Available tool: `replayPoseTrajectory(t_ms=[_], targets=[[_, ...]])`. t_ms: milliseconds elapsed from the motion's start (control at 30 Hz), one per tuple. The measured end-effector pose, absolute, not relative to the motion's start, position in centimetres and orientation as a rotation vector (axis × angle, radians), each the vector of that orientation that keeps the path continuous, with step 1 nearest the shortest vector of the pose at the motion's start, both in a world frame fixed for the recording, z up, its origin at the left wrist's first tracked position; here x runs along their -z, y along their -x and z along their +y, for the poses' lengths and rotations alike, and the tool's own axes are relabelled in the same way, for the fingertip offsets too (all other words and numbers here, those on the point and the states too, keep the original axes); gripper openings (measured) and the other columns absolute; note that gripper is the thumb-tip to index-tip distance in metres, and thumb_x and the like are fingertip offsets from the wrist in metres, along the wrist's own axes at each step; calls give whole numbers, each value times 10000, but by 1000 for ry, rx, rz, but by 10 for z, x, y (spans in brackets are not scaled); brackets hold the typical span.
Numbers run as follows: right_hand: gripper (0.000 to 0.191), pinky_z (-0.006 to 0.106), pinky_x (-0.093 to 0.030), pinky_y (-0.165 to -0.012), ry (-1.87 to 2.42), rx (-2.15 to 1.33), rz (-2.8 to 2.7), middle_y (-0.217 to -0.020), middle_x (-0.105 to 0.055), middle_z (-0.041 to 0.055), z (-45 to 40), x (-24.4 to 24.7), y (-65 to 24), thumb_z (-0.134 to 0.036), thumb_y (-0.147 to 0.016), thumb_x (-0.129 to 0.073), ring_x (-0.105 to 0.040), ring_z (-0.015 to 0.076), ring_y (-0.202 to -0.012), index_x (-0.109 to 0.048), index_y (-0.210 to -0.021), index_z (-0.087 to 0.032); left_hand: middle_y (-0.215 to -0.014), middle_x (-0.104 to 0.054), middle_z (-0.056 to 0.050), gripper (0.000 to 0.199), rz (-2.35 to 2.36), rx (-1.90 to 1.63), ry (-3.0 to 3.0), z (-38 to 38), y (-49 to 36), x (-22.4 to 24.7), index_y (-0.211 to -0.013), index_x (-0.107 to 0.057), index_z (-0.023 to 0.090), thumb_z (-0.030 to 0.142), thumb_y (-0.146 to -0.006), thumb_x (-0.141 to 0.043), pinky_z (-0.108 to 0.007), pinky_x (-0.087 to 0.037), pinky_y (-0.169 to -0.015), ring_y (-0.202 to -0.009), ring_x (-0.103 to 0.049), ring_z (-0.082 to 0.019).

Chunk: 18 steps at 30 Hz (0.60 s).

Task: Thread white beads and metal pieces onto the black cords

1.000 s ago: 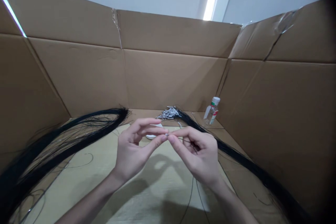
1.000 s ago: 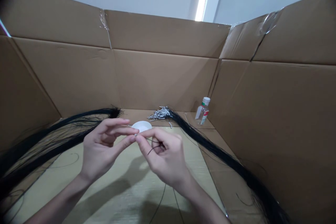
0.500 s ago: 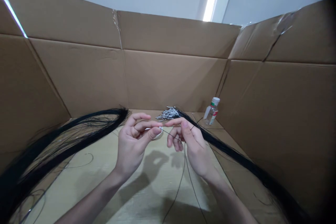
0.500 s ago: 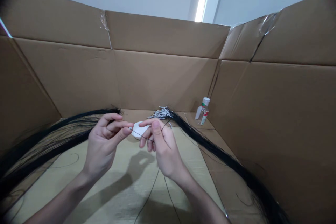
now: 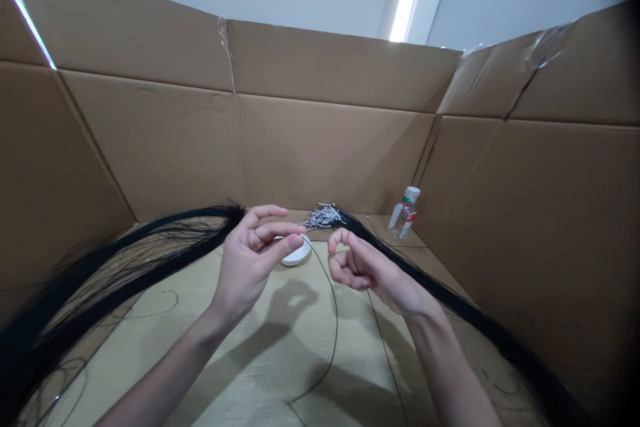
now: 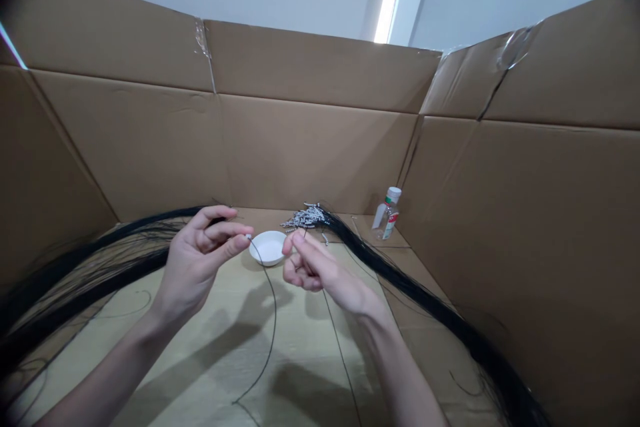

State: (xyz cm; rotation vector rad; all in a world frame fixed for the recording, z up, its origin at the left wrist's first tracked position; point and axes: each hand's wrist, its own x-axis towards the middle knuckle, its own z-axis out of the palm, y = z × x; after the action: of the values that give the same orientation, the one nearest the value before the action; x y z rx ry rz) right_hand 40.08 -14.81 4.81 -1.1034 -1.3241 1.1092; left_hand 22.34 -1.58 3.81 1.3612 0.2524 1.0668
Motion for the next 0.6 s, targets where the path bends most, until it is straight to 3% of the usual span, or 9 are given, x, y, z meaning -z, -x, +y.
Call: replayPoseTrajectory(t_ms=[200,300,367,500,600], targets=[[529,266,-167,-516,944,-1204,-1425,-623,-317,-87,-149,-50,-401,-710,-1010,-514,-204,100,-543,-495,-863,-202,-893,-834,8,461,248,-1013,-1359,-16,-225,-39,-1106,-644,195,243,-760,-944,-141,-599,-711,-795,-775,-107],[467,254,-166,-499,934,-1215,-1407,-639,-346,-85,-150,-55,-397,-608,-965,-666,-213,88,-536,-464,-821,-212,-879,-830,11,474,229,-999,-1372,-16,-225,-40,-1107,-647,193,235,-746,-951,-142,-599,-706,-774,-770,-104],[434,248,-188,-503,1070,-1023,-1382,-661,-360,-75,-150,-56,-392,-529,-957,-694,-239,89,-553,-456,-782,-211,-878,-828,12,474,223,-984,-1389,-17,-224,-40,-1111,-649,195,236,-747,-950,-144,-600,-707,-781,-773,-108],[324,260,-229,-536,1520,-271,-1231,-657,-396,-58,-150,-53,-377,-398,-969,-650,-326,106,-581,-481,-767,-209,-883,-831,11,461,244,-955,-1448,-21,-223,-41,-1121,-652,203,247,-763,-940,-148,-607,-745,-830,-788,-120],[208,258,-254,-545,1523,-280,-1218,-675,-419,-60,-152,-51,-373,-313,-914,-666,-354,113,-591,-496,-841,-218,-865,-834,0,437,270,-950,-1464,-25,-224,-40,-1090,-658,197,268,-764,-940,-152,-607,-764,-850,-796,-131]])
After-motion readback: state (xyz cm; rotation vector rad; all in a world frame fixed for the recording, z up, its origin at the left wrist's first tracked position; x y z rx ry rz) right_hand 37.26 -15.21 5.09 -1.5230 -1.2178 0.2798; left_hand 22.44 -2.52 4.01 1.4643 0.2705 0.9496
